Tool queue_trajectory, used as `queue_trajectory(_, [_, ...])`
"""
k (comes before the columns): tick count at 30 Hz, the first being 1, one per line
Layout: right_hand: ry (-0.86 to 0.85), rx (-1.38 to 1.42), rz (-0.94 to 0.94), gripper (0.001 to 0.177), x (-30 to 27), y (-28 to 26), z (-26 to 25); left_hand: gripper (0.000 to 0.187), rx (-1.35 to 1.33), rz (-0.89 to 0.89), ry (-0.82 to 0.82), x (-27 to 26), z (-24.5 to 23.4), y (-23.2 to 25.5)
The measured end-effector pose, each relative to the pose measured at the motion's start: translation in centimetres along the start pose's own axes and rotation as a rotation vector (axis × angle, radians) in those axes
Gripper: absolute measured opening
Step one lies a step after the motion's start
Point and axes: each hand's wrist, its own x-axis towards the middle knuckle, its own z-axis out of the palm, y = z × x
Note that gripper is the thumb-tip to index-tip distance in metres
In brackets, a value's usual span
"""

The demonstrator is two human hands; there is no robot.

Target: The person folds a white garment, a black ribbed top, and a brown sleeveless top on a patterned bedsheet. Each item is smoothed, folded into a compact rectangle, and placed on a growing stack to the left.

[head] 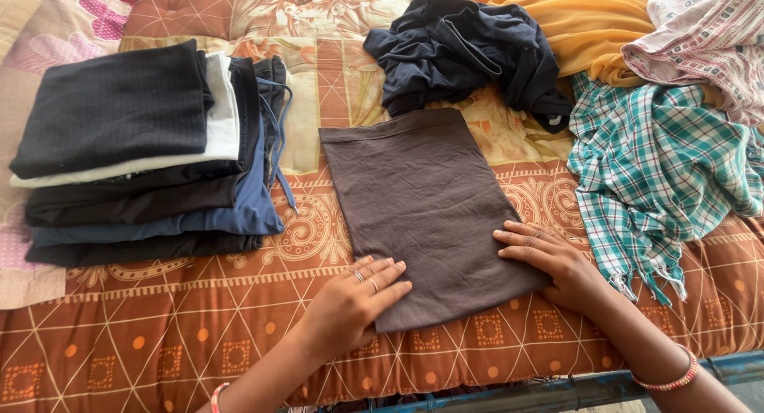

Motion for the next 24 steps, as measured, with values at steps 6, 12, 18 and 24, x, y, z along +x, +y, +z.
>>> queue_trajectory(6, [0.033,0.028,0.024,0.051,-0.5,0.4,-0.4,0.052,-0.12,-0.075,0.078,-0.2,-0.4,-0.3])
queue_trajectory(12, [-0.009,0.148,-0.011,0.029,-3.0,-1.1,-2.0,0.045,-0.335,-0.057,0.095,-0.8,-2.9,0.2])
queue_trajectory(18, [-0.043,0.408,0.315,0.009,-2.7,0.3,-2.2,0.023,-0.659,-0.218,0.293,-0.4,-2.7,-1.3])
queue_trajectory(24, [0.345,0.559,0.479,0.023,5.5,4.0,-0.1,0.02,-0.6,-0.707,0.529,4.6,-0.3,-6.9])
